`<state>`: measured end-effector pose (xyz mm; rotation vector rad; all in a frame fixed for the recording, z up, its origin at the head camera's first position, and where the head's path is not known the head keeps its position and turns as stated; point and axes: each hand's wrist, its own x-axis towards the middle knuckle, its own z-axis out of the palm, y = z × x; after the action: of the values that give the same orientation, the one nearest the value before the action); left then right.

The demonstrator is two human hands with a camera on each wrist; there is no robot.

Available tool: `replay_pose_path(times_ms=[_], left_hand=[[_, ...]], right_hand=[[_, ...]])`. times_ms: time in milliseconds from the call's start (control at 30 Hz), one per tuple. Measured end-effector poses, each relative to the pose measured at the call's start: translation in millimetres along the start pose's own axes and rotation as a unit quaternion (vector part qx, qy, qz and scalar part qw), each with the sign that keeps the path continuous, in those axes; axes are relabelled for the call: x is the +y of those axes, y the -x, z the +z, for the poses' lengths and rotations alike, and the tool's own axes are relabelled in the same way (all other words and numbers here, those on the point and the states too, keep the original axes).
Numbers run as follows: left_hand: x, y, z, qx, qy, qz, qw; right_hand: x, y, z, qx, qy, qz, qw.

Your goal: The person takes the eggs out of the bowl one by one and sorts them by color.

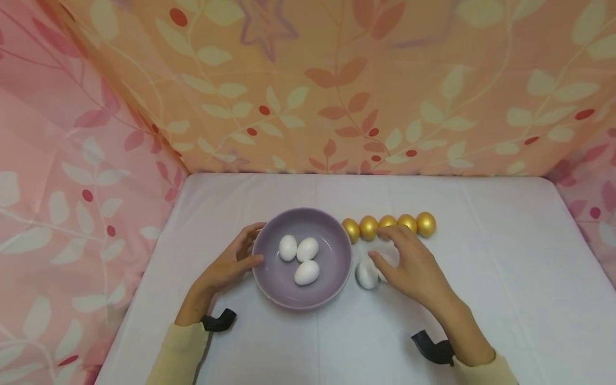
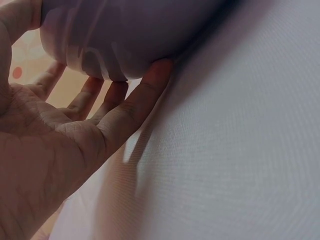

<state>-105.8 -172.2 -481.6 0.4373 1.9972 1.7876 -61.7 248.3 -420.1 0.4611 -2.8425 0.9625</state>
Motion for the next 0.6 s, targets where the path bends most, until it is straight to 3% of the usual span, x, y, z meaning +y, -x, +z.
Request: replay_pose_path(times_ms=[367,600], left_hand=[[1.3,-3.0,1.9,-0.006,-0.002,0.003,1.0000],[1.5,-0.1,-0.6,-0.002,-0.013,0.003,0.9999]], right_hand=[[-21,-29.2,3,-0.050,-0.011,-0.093,0.9944],[-39,-46.9,11,-0.086,-0.008,-0.124,0.9886]])
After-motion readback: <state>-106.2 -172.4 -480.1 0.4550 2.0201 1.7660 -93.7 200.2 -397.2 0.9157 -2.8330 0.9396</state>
